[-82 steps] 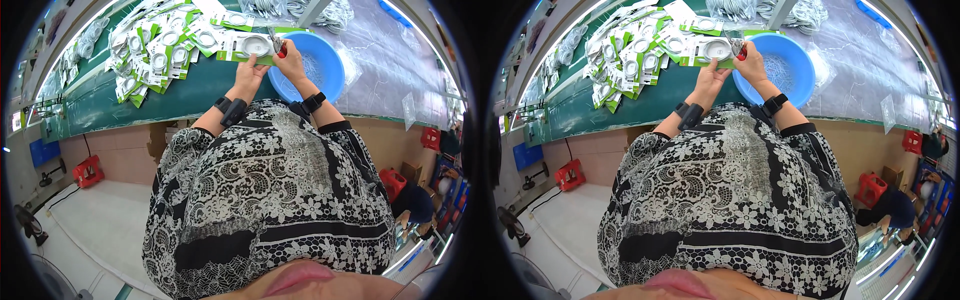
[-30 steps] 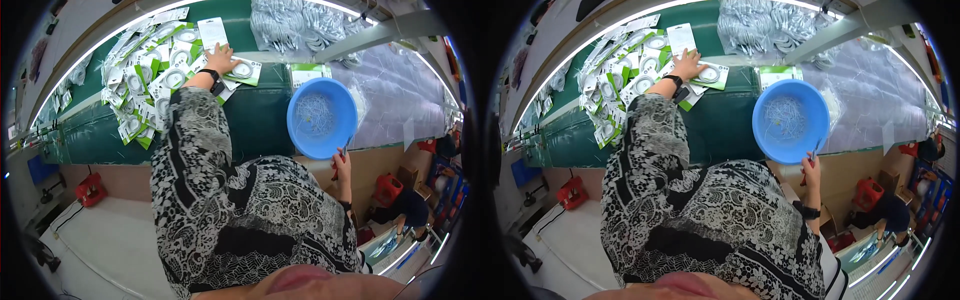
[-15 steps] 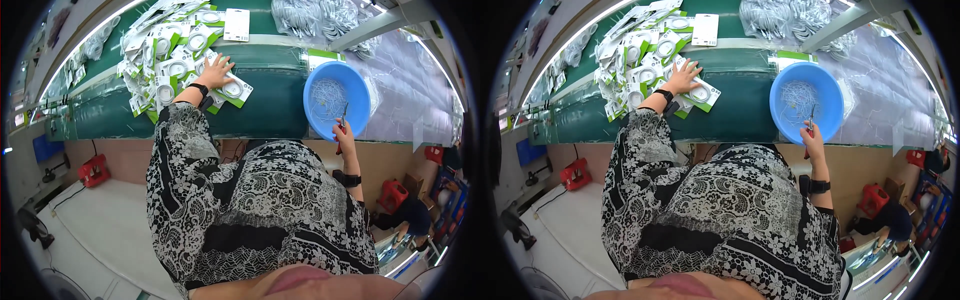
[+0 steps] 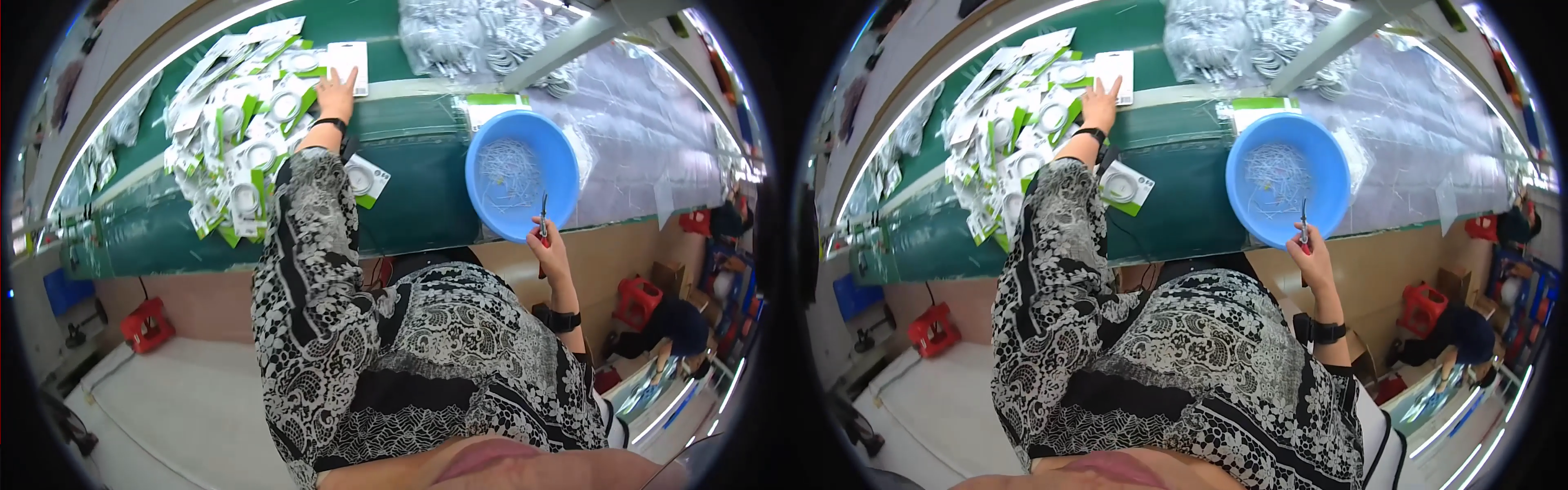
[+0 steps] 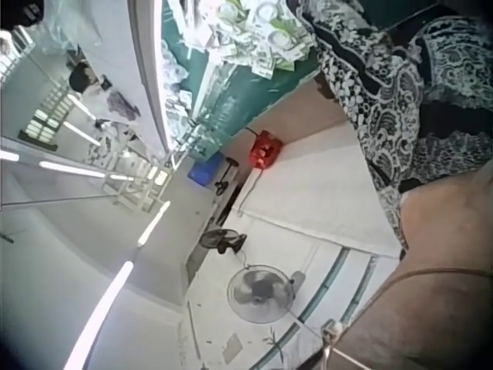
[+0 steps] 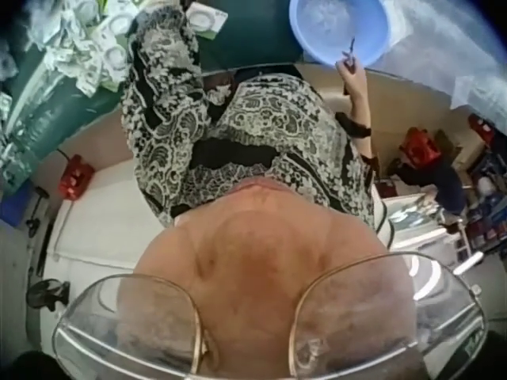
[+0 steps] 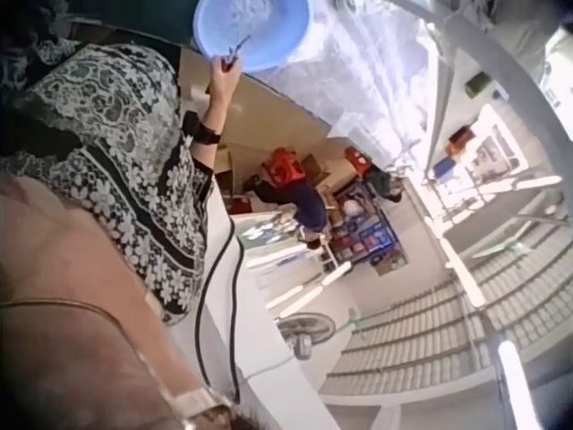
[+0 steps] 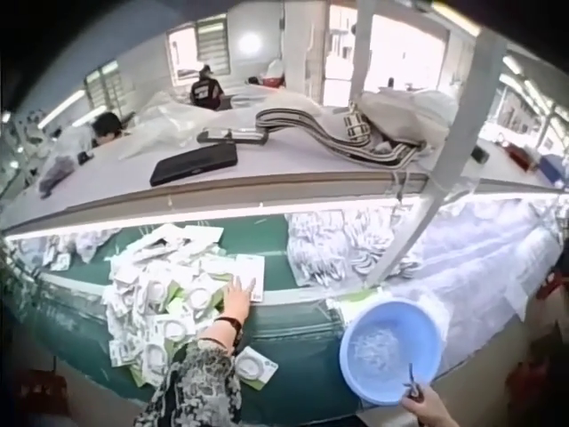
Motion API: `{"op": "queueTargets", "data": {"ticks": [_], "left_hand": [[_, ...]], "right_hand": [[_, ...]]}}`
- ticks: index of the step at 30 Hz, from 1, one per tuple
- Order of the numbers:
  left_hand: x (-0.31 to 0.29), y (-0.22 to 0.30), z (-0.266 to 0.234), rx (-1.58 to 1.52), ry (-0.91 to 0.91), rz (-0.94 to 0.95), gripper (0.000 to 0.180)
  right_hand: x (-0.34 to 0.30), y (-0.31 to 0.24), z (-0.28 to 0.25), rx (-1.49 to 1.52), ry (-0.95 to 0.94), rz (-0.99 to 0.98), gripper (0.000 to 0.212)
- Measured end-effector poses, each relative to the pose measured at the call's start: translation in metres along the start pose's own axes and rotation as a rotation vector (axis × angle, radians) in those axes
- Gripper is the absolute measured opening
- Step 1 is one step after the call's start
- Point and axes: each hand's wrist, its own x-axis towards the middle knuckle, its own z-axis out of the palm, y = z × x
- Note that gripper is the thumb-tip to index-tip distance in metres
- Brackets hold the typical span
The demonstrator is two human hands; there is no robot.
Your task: The person picks up a packaged cable, turns it over, and uses shears to trim the plastic tie on the back. They place the cable back on the table and repeat this process for several more cables one at a time.
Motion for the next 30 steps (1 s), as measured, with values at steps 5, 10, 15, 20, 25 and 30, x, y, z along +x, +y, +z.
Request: {"op": "queueTargets", "data": {"ticks": [5,10,15,20,25,30], "left_hand": [[0.004,0.001,-0.034,-0.222,-0.352,0.012,0.048],[-0.017,-0.011,-0.074,-0.37,0.083,0.028,0.037],[-0.091,0.066,-0.198,-0.899,0.316,0.04,0.028],[-0.184,0.166,-0.292,-0.884,0.413,0.236,0.032],[-0.231,0.225,-0.344,-1.462,0.407,-0.193,0.05],[-0.24,0.224,-0.341,-2.638,-0.555,-0.55,0.054]], "right_hand": [[-0.026,0.013,-0.014,0.114,0.044,0.09,0.039],[0.001,0.019,-0.012,0.129,-0.092,0.028,0.039],[0.048,-0.031,0.016,0.617,-0.295,0.256,0.038],[0.071,-0.049,0.048,1.248,-0.516,0.404,0.038],[0.071,-0.032,0.029,0.977,-0.687,0.268,0.038],[0.057,-0.036,0.014,0.806,-0.74,-0.01,0.039]]}}
